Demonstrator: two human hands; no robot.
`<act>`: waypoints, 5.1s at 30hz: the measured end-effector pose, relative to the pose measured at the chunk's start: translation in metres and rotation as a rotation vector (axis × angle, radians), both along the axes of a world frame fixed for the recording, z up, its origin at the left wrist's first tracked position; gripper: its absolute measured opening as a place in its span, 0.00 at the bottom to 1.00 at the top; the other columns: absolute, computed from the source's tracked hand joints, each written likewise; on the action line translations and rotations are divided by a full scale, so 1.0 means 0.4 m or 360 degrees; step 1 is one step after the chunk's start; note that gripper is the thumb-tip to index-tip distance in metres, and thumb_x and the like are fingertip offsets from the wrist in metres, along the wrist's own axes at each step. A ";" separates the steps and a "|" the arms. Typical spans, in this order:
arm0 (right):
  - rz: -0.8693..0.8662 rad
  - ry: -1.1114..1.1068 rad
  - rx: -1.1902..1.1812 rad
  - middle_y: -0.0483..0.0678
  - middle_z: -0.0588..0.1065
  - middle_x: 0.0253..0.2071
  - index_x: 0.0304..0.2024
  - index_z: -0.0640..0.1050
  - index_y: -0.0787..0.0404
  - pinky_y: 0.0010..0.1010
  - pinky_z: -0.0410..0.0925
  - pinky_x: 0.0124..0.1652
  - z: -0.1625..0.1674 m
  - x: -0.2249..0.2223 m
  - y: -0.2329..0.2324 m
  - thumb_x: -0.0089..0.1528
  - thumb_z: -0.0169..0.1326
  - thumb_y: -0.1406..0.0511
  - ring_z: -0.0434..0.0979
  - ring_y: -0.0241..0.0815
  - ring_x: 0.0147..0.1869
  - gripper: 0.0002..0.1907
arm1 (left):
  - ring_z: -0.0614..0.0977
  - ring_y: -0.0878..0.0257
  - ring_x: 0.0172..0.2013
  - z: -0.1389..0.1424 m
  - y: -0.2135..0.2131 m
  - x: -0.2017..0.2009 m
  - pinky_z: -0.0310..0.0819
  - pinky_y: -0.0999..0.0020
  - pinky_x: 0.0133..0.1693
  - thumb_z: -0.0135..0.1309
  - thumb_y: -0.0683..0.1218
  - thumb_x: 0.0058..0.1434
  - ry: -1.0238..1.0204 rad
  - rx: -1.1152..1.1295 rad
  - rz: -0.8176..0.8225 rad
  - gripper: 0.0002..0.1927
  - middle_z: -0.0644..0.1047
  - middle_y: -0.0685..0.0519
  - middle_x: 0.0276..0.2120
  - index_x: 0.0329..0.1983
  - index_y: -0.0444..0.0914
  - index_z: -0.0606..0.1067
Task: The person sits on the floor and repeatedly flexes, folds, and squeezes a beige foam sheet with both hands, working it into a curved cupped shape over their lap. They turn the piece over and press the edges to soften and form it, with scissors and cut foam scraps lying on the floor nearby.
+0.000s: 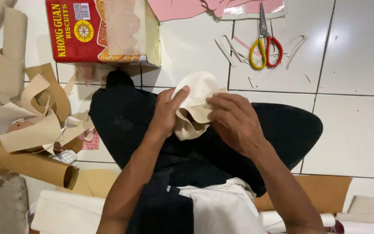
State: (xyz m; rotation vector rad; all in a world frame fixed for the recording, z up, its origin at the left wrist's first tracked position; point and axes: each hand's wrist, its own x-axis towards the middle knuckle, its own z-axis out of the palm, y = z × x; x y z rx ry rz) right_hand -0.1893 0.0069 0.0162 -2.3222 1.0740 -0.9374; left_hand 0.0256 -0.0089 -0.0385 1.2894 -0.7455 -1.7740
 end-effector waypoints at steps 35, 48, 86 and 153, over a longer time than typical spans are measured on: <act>-0.0879 -0.0452 0.1451 0.46 0.80 0.32 0.43 0.81 0.69 0.23 0.70 0.37 -0.391 0.060 -0.307 0.64 0.55 0.68 0.77 0.31 0.35 0.09 | 0.82 0.43 0.34 -0.193 -0.286 -0.021 0.74 0.54 0.37 0.61 0.50 0.61 -0.1374 -0.0123 -0.0378 0.16 0.80 0.39 0.31 0.40 0.32 0.75; -0.0709 -0.0383 0.1587 0.48 0.77 0.32 0.44 0.78 0.72 0.26 0.69 0.36 -0.428 0.040 -0.276 0.66 0.56 0.65 0.74 0.32 0.35 0.12 | 0.79 0.42 0.47 -0.221 -0.263 -0.021 0.75 0.54 0.44 0.69 0.51 0.53 -0.1627 -0.0978 0.0006 0.34 0.75 0.36 0.47 0.57 0.32 0.69; -0.0981 0.0325 0.0774 0.55 0.76 0.43 0.48 0.76 0.66 0.42 0.69 0.44 -0.390 0.126 -0.175 0.59 0.65 0.61 0.76 0.55 0.48 0.21 | 0.69 0.48 0.64 -0.241 -0.206 -0.065 0.64 0.52 0.61 0.56 0.44 0.62 -0.2127 -0.1493 -0.0669 0.24 0.67 0.44 0.63 0.61 0.36 0.69; -0.0603 -0.0737 0.2433 0.43 0.81 0.36 0.47 0.79 0.63 0.25 0.72 0.42 -0.343 -0.060 -0.320 0.54 0.66 0.61 0.79 0.33 0.39 0.22 | 0.72 0.42 0.54 -0.250 -0.194 -0.067 0.66 0.51 0.58 0.56 0.32 0.53 -0.1517 -0.0940 -0.0329 0.29 0.71 0.42 0.55 0.60 0.30 0.68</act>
